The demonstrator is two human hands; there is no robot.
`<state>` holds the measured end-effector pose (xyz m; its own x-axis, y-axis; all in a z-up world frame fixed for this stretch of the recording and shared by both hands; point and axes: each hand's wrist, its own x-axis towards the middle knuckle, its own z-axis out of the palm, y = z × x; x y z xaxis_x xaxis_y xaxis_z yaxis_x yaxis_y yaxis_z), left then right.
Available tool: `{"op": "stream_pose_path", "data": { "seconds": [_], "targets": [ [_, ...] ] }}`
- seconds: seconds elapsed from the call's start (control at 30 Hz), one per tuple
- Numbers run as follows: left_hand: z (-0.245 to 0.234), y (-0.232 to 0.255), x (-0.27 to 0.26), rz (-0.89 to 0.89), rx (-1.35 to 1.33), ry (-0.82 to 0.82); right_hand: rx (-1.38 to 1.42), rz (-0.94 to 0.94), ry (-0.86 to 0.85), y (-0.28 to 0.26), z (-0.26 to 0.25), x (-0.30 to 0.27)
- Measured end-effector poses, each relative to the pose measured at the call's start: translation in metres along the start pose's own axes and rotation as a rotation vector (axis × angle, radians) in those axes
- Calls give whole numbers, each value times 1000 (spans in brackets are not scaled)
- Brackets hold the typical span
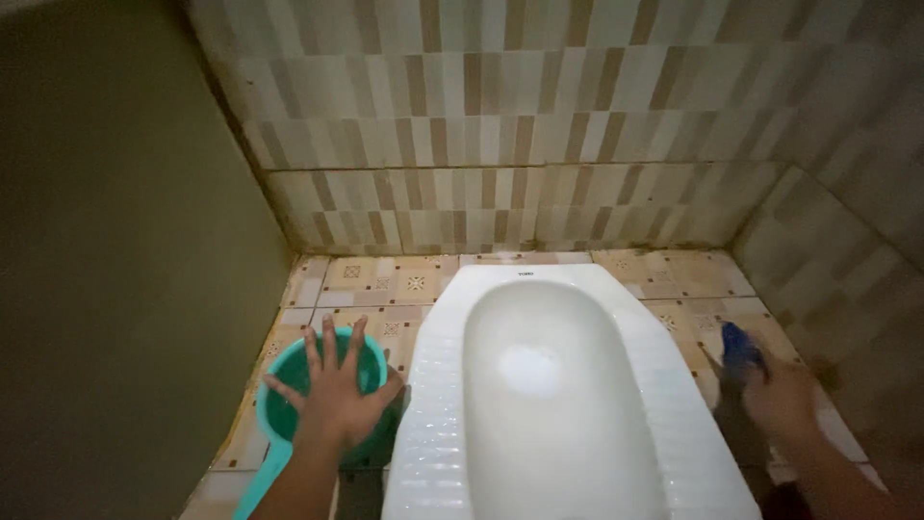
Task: Scrubbing a squat toilet using a cleaning agent and a brush.
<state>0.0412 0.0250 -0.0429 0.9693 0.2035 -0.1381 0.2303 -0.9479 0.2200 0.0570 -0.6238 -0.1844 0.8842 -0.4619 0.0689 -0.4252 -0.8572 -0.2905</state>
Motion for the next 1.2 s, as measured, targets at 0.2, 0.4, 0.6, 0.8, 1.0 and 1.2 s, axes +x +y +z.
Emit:
{"op": "stream_pose_path", "data": {
  "seconds": [0.2, 0.4, 0.6, 0.8, 1.0, 1.2],
  "targets": [
    [8, -4, 8, -31, 4, -23, 110, -155, -266, -59, 33, -21],
    [13, -8, 13, -21, 16, -15, 308, -13, -451, -98, -39, -51],
    [17, -11, 10, 19, -10, 44, 189, 335, -607, -17, -51, -19],
    [16, -7, 13, -30, 47, -6, 60, 256, -684, 1, -76, -1],
    [-27, 12, -8, 113, 167, 13, -307, 23, -504, -69, -167, 19],
    [-125, 68, 15, 708, 215, 1042, 187, 88, -389, -164, -308, -15]
  ]
}}
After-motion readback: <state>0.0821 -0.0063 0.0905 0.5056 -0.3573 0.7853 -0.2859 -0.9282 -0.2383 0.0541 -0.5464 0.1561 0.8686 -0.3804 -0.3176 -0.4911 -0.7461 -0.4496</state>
